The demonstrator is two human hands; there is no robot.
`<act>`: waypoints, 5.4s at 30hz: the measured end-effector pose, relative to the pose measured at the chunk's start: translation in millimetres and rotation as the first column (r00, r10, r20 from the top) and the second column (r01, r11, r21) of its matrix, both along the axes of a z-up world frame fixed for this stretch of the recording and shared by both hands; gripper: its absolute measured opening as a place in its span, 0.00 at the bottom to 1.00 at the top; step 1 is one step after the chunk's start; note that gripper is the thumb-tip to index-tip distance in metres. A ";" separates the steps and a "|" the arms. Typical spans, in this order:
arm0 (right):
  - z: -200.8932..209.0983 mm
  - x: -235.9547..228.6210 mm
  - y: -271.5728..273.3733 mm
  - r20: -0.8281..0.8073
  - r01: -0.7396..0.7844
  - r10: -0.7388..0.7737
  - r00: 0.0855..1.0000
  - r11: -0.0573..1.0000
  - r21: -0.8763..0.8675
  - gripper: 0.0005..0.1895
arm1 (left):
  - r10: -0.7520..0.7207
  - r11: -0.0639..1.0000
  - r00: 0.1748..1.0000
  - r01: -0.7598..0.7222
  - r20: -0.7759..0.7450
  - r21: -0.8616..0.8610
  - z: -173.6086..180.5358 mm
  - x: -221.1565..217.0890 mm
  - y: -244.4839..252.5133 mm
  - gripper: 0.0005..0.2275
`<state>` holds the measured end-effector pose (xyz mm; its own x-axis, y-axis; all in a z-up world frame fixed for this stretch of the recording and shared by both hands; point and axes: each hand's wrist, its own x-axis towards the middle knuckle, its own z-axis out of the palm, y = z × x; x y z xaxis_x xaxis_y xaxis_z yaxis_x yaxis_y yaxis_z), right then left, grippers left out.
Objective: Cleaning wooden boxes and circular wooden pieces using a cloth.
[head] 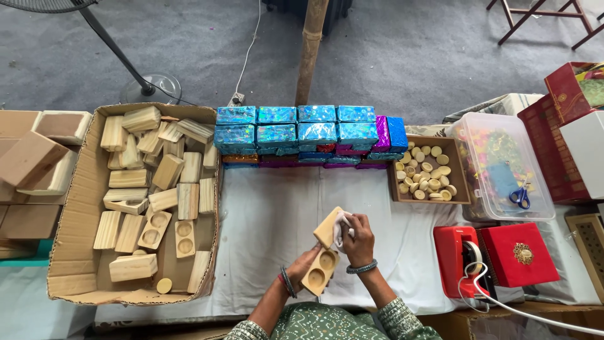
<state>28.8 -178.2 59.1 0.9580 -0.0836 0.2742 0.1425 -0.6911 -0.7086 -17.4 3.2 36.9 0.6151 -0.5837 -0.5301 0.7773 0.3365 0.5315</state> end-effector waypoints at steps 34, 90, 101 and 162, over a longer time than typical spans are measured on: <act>-60.0 -39.3 -15.0 -0.604 -0.091 0.083 0.793 0.996 0.018 0.14 | 0.423 0.896 0.900 -0.433 0.105 0.104 -25.3 22.0 4.9 0.31; -87.3 -22.7 -82.6 -0.481 0.282 -0.147 0.864 0.934 0.220 0.19 | -0.297 0.183 0.825 -0.445 0.481 0.877 -127.1 63.3 1.6 0.35; -89.7 45.6 6.7 -0.041 -0.318 0.319 0.947 0.913 -0.256 0.15 | -0.259 0.148 0.810 -0.506 0.527 0.850 -118.9 41.2 3.1 0.32; -92.0 20.1 -161.1 -0.573 -0.238 -0.107 0.813 0.836 -0.494 0.37 | -0.334 0.124 0.763 -0.547 0.553 0.828 -150.4 44.1 7.1 0.33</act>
<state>48.8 -339.2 -32.9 0.9443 -0.0250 -0.3280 -0.0965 -0.9743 -0.2035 26.7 10.3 -113.4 0.9714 0.2173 -0.0961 0.2254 -0.7150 0.6618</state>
